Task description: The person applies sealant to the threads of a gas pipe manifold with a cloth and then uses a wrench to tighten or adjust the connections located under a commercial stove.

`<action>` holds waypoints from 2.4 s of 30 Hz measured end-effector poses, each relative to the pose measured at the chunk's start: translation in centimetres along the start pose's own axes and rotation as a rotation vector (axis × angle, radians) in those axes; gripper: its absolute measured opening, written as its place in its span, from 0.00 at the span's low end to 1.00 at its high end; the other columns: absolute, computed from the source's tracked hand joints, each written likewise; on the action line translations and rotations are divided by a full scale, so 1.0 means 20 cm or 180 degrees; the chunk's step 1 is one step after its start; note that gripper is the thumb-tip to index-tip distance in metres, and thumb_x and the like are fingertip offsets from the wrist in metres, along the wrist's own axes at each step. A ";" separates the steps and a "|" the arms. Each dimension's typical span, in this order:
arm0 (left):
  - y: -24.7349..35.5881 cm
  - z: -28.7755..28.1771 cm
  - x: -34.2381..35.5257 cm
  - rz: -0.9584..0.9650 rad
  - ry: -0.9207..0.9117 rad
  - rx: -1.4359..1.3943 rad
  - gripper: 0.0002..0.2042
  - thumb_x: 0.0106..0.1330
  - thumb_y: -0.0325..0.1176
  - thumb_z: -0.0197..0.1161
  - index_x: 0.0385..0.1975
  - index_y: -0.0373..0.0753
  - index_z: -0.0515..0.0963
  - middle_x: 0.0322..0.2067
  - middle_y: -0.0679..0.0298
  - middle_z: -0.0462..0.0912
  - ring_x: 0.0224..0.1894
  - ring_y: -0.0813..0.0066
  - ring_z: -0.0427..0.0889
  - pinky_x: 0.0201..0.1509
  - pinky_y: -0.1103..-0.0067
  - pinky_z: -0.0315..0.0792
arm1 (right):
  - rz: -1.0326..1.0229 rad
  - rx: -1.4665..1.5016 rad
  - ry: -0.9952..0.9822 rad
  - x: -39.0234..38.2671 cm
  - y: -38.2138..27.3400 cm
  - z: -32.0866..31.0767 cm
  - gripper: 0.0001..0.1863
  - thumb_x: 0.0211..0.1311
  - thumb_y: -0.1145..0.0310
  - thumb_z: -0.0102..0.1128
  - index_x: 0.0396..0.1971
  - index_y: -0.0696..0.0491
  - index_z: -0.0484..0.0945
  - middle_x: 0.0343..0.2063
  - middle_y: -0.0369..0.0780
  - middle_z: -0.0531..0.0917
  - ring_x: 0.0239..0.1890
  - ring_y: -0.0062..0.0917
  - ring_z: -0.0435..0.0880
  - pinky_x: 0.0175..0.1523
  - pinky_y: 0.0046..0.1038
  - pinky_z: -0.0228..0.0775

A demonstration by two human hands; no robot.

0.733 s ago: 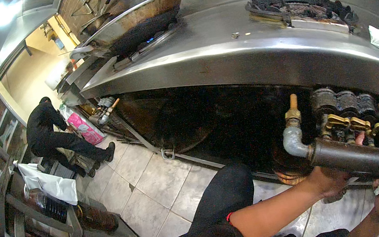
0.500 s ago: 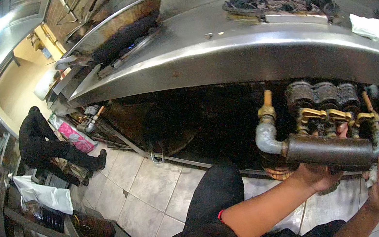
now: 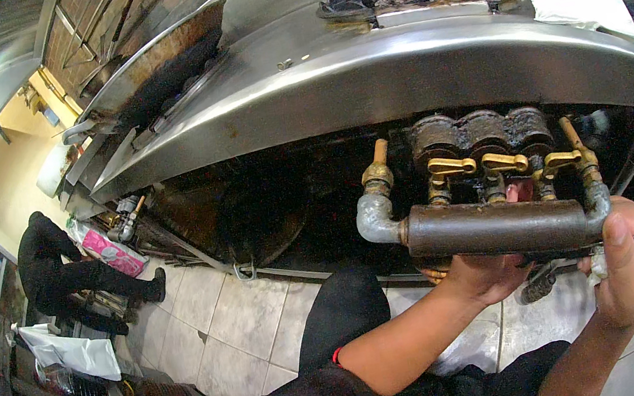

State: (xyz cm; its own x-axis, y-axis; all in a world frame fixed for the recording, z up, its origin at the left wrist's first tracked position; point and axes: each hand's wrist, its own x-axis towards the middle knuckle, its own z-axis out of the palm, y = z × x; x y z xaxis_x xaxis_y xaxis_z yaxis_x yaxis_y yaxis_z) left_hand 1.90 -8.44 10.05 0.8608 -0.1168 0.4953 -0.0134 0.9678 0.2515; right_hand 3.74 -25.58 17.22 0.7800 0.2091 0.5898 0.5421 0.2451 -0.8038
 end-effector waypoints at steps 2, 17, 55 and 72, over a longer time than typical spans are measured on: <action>0.01 0.01 0.00 -0.0072 0.0067 0.0066 0.22 0.67 0.48 0.56 0.58 0.46 0.69 0.53 0.72 0.76 0.56 0.79 0.72 0.63 0.74 0.63 | -0.0004 -0.0071 -0.0003 0.00 -0.01 0.00 0.14 0.65 0.63 0.56 0.40 0.60 0.75 0.36 0.46 0.80 0.21 0.18 0.74 0.23 0.18 0.65; 0.01 0.09 -0.01 -0.0165 0.1160 0.0515 0.15 0.67 0.54 0.54 0.46 0.55 0.74 0.42 0.73 0.79 0.49 0.73 0.75 0.54 0.66 0.67 | 0.0023 0.0118 -0.0046 0.01 -0.04 0.05 0.13 0.63 0.63 0.59 0.35 0.59 0.76 0.33 0.44 0.79 0.20 0.19 0.74 0.23 0.19 0.65; 0.02 -0.02 -0.01 0.0176 0.0083 0.0597 0.22 0.69 0.43 0.56 0.61 0.45 0.66 0.61 0.71 0.68 0.60 0.79 0.68 0.60 0.74 0.63 | -0.0138 -0.0064 -0.0116 0.02 -0.05 0.05 0.13 0.65 0.63 0.56 0.36 0.59 0.76 0.30 0.44 0.80 0.20 0.19 0.74 0.24 0.21 0.65; 0.07 0.03 -0.01 0.0449 0.0321 0.0792 0.25 0.62 0.54 0.61 0.52 0.45 0.72 0.50 0.67 0.77 0.49 0.76 0.76 0.46 0.78 0.72 | 0.0012 0.0027 -0.0139 0.02 -0.04 0.05 0.13 0.69 0.63 0.51 0.40 0.60 0.76 0.28 0.38 0.78 0.21 0.13 0.72 0.23 0.14 0.63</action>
State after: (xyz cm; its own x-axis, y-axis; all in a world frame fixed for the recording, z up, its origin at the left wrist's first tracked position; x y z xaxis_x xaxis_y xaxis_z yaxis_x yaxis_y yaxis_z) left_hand 1.44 -7.22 10.86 0.8876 0.0497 0.4579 -0.2500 0.8870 0.3884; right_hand 3.30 -24.71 18.10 0.7675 0.2510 0.5898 0.5365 0.2521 -0.8054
